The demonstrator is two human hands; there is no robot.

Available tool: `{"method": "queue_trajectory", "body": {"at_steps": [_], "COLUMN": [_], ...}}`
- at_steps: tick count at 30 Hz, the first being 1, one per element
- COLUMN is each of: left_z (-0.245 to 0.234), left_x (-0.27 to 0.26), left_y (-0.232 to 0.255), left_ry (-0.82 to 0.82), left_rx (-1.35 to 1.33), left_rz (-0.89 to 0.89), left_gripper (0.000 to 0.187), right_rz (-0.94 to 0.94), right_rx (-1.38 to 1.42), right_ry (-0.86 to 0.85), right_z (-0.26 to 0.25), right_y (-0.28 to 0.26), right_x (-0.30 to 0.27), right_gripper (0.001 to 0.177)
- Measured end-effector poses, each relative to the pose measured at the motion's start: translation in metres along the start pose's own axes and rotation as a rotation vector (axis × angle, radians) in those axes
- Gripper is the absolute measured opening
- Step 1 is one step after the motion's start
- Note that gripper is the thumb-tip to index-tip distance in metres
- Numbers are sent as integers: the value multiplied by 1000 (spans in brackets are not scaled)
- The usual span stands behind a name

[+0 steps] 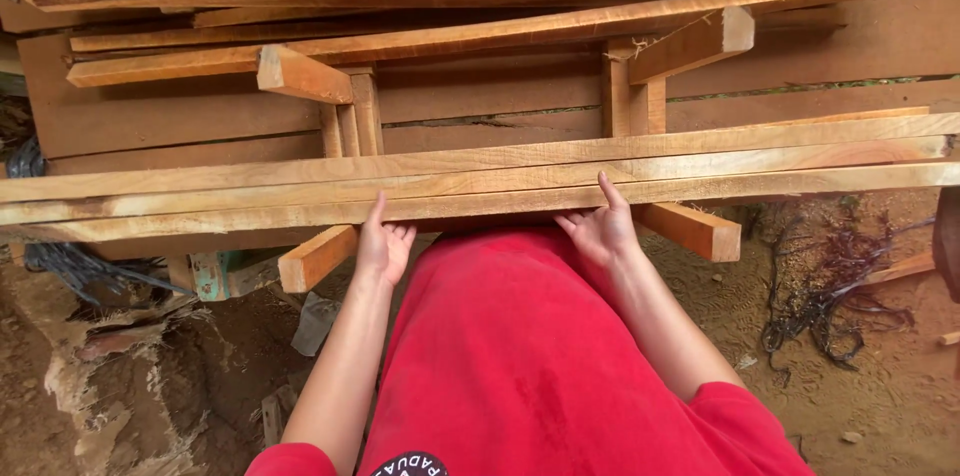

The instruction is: Bundling thin wooden planks together using a plastic strap.

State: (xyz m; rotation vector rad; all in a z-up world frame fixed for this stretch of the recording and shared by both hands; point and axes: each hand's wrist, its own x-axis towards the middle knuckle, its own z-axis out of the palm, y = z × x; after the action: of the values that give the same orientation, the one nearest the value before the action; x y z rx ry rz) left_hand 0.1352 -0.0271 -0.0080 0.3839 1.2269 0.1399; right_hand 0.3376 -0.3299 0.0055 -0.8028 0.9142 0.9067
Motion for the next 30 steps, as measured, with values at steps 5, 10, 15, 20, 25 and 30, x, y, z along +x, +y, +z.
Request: {"method": "queue_trajectory", "body": {"at_steps": [5, 10, 15, 20, 25, 30], "left_z": [84, 61, 133, 161, 119, 170], "left_x": [-52, 11, 43, 21, 36, 16], "left_y": [42, 30, 84, 89, 51, 49], "left_ry": [85, 209, 131, 150, 117, 277], "left_rx": [-286, -394, -354, -253, -14, -182], "left_rz": [-53, -79, -16, 80, 129, 157], "left_gripper": [114, 93, 105, 112, 112, 134], "right_rz": [-8, -36, -122, -166, -4, -399], "right_rx": [218, 329, 342, 210, -49, -1451], "right_ry": [87, 179, 55, 64, 32, 123], "right_z": [60, 77, 118, 94, 118, 128], "right_y": [-11, -28, -68, -63, -32, -5], "right_x": [-35, -14, 50, 83, 23, 13], "right_gripper": [111, 111, 89, 85, 96, 37]}}
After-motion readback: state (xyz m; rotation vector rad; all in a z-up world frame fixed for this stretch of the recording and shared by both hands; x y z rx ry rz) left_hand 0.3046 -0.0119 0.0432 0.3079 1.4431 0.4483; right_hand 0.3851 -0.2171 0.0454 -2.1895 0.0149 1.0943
